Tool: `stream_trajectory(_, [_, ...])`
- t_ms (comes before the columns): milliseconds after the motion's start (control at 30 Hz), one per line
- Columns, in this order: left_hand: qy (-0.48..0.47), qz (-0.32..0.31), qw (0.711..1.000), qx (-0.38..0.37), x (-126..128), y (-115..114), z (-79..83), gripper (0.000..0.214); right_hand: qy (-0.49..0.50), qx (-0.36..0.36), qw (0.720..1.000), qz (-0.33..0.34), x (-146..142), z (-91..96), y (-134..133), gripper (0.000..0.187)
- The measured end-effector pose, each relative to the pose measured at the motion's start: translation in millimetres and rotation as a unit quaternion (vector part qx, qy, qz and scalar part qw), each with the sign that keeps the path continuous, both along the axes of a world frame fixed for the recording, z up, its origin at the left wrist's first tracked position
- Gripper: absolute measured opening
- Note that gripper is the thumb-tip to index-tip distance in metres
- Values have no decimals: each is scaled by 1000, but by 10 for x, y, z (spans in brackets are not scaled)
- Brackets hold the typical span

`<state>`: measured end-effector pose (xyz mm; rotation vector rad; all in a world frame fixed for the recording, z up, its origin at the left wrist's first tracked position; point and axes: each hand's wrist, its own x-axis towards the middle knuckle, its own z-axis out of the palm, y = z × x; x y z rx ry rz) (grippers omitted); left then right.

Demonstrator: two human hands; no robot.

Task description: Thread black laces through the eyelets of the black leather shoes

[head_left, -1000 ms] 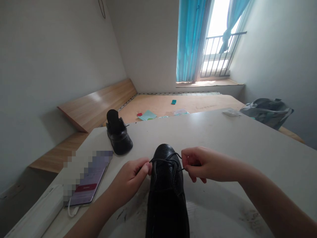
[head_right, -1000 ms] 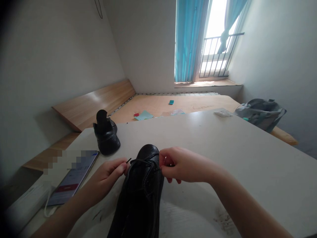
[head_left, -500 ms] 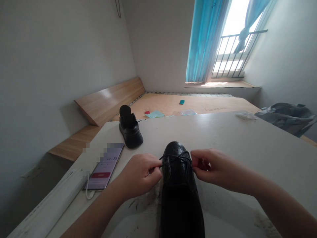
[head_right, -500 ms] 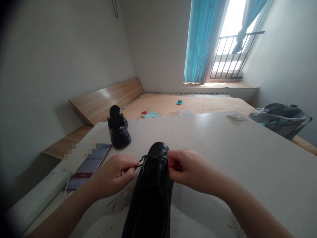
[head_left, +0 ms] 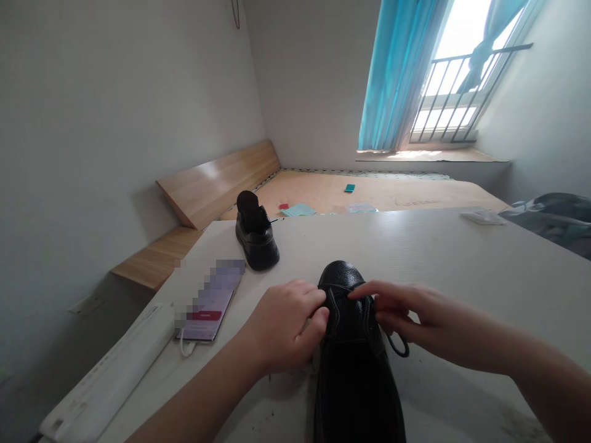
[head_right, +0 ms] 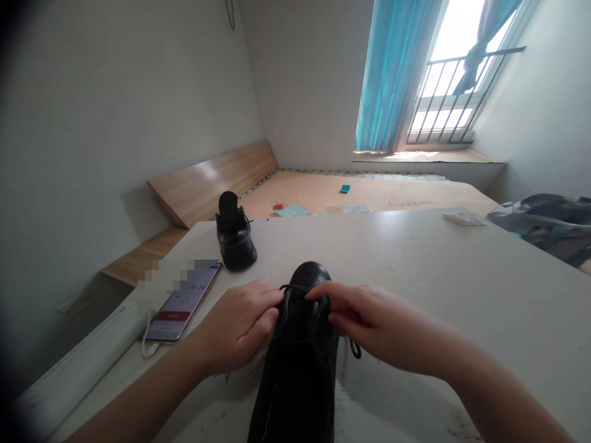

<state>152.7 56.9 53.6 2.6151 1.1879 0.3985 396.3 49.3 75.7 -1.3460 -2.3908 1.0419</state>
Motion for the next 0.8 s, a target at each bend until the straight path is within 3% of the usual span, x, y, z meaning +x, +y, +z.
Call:
stream_trajectory(100, [-3, 51, 998, -24, 52, -104, 24, 39, -16, 1, 1000, -7, 22, -9, -19, 32])
stream_trajectory(200, [1, 109, 993, -50, 108, -182, 55, 32, -25, 20, 999, -32, -33, -25, -101, 37])
stream_trajectory(333, [3, 141, 990, -31, 140, -209, 81, 24, -55, 115, 990, -53, -232, -51, -252, 44])
stream_trajectory(433, [-30, 162, 986, -22, 132, -218, 87, 25, -66, 155, 982, -85, -351, -60, -306, 31])
stream_trajectory(567, [-78, 160, 983, -35, 119, -231, 98, 39, -28, 120, 982, -140, -339, -45, -293, 32])
stream_trajectory(800, [-61, 210, 973, -71, 89, -184, 139, 24, -35, 77, 981, -177, -245, -9, -285, 36])
